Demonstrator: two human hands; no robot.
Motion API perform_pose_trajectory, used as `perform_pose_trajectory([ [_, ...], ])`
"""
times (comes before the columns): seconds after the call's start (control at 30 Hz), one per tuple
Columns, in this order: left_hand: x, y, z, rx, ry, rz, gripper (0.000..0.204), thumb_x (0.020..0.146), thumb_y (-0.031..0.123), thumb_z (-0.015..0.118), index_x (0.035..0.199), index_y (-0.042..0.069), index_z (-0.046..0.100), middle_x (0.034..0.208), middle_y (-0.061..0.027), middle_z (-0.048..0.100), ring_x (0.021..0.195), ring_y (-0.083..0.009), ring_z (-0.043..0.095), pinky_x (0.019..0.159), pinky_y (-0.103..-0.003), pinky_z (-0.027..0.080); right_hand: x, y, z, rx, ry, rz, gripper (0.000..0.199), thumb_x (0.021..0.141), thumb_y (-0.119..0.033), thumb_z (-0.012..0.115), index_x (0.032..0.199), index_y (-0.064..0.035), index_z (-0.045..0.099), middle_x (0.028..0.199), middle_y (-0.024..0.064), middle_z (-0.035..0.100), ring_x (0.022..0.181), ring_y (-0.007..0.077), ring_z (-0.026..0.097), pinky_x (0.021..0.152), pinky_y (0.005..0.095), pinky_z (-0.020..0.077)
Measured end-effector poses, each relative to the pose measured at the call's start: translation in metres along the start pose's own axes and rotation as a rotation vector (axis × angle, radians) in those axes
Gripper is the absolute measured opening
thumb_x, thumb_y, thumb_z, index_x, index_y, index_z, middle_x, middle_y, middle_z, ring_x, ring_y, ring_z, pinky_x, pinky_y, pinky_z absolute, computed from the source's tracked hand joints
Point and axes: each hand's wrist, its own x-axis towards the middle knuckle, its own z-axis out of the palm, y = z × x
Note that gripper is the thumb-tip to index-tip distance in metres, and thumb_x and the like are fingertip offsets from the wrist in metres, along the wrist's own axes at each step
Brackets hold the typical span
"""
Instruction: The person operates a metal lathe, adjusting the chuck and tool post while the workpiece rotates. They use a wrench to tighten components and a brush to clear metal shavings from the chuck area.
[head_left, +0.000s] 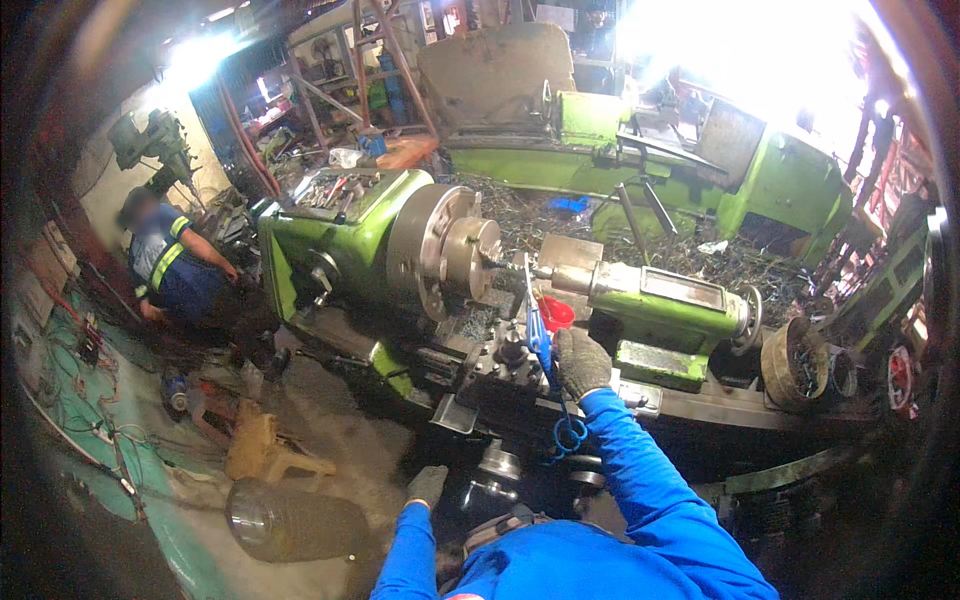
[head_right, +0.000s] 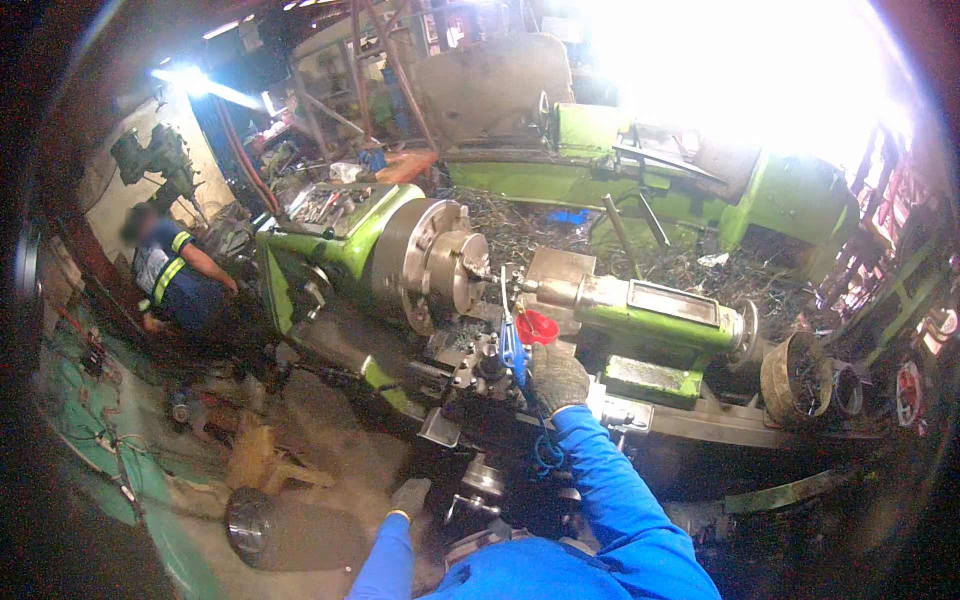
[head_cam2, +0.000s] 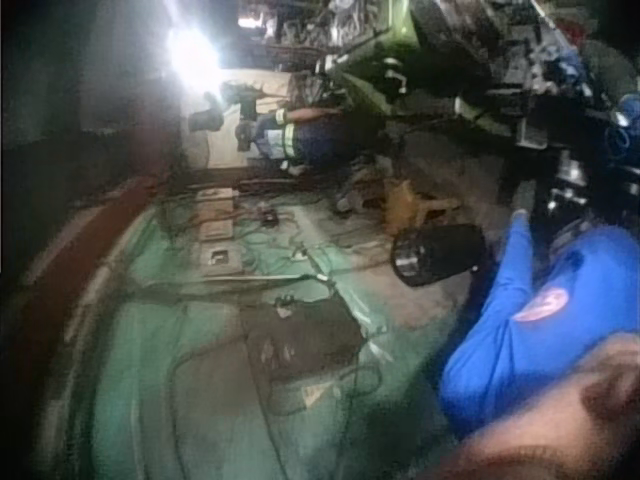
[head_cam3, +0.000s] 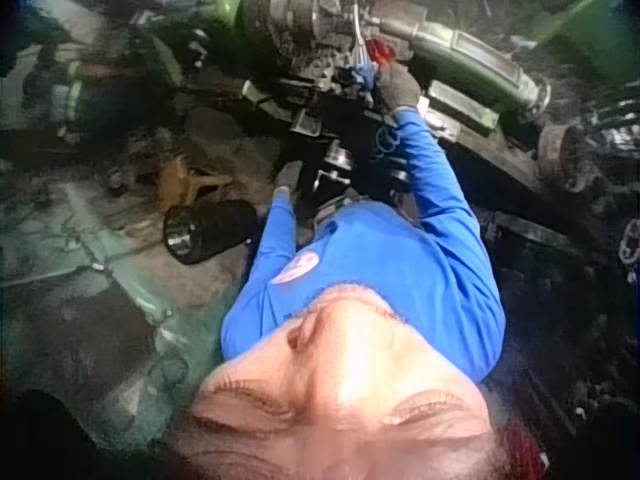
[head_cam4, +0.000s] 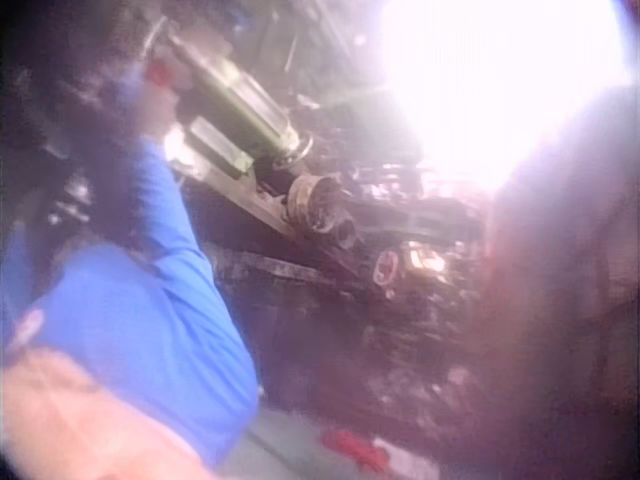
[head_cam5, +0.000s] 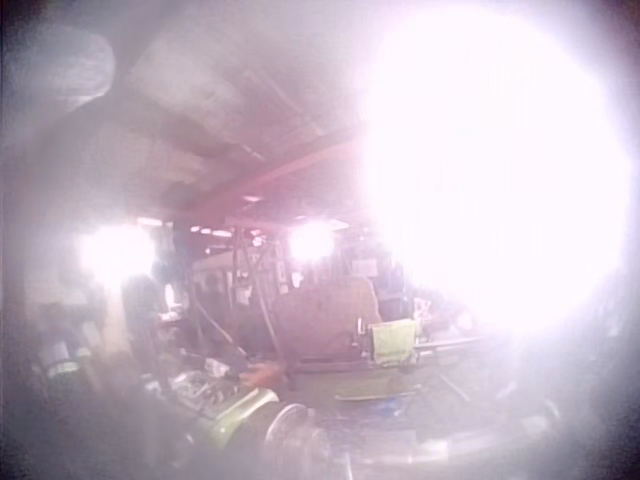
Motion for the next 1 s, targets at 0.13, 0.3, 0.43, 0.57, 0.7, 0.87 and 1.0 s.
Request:
perform_pose_trajectory([
  [0.13, 0.023, 0.025, -0.022, -0.037, 0.145, 0.161, 0.045, 0.106, 0.043, 0.052, 0.128, 0.007, 0.067, 0.141, -0.0199, 0.064, 0.129, -0.0375, 0.061, 0.107, -0.047, 0.050, -0.007, 0.036, 0.013, 0.724, 0.169, -0.039, 0.040, 0.109, -0.044, 0.052, 0.116, -0.0107, 0.072, 0.104, 0.0089, 0.072, 0.090, 0.0256, 0.070, 0.077, 0.0407, 0.0547],
  [0.3, 0.045, 0.162, -0.133, -0.524, 0.341, 0.104, 0.044, 0.103, 0.038, 0.063, 0.130, 0.004, 0.064, 0.137, -0.0215, 0.065, 0.127, -0.0379, 0.062, 0.105, -0.046, 0.051, -0.022, 0.279, 0.006, 0.388, 0.456, 0.260, 0.037, 0.107, -0.036, 0.057, 0.123, -0.0058, 0.069, 0.098, 0.0114, 0.071, 0.084, 0.0263, 0.068, 0.077, 0.0416, 0.0551],
  [0.43, 0.060, 0.180, -0.211, -0.338, 0.547, 0.303, 0.046, 0.100, 0.033, 0.069, 0.133, 0.002, 0.061, 0.133, -0.0218, 0.065, 0.125, -0.0409, 0.061, 0.105, -0.049, 0.049, 0.012, 0.320, -0.024, -0.578, -0.023, 0.507, 0.054, 0.098, -0.032, 0.070, 0.141, -0.0030, 0.056, 0.117, 0.0180, 0.065, 0.105, 0.0318, 0.064, 0.104, 0.0434, 0.0515],
  [0.57, 0.127, 0.267, -0.196, -0.518, 0.516, 0.681, 0.052, 0.097, 0.035, 0.071, 0.138, 0.004, 0.059, 0.136, -0.0232, 0.062, 0.126, -0.0426, 0.058, 0.110, -0.051, 0.045, -0.045, 0.566, -0.271, -0.886, 1.028, 0.335, 0.036, 0.104, -0.031, 0.058, 0.119, -0.0037, 0.075, 0.094, 0.0141, 0.078, 0.088, 0.0330, 0.074, 0.084, 0.0396, 0.0606],
  [0.7, 0.153, 0.262, -0.211, -0.099, 0.469, 0.667, 0.066, 0.094, 0.043, 0.071, 0.146, 0.006, 0.054, 0.140, -0.0249, 0.055, 0.132, -0.0458, 0.052, 0.115, -0.057, 0.039, 0.035, 0.550, -0.158, 0.242, 0.785, 0.600, 0.036, 0.103, -0.032, 0.058, 0.118, -0.0032, 0.076, 0.094, 0.0138, 0.078, 0.086, 0.0318, 0.074, 0.081, 0.0399, 0.0606],
  [0.87, 0.173, 0.273, -0.208, -0.120, 0.435, 0.790, 0.077, 0.090, 0.049, 0.070, 0.152, 0.007, 0.050, 0.145, -0.0256, 0.052, 0.139, -0.0482, 0.046, 0.122, -0.061, 0.032, 0.080, 0.532, -0.179, 0.431, 0.721, 0.626, 0.037, 0.103, -0.033, 0.059, 0.116, -0.0026, 0.076, 0.094, 0.0134, 0.078, 0.082, 0.0304, 0.073, 0.078, 0.0403, 0.0606],
  [1.0, 0.182, 0.281, -0.206, -0.130, 0.487, 0.848, 0.073, 0.088, 0.047, 0.071, 0.149, 0.009, 0.054, 0.148, -0.0235, 0.052, 0.140, -0.0461, 0.047, 0.121, -0.061, 0.032, 0.089, 0.538, -0.176, 0.449, 0.704, 0.631, 0.038, 0.103, -0.034, 0.059, 0.115, -0.0021, 0.076, 0.093, 0.0130, 0.078, 0.079, 0.0292, 0.073, 0.075, 0.0406, 0.0606],
])
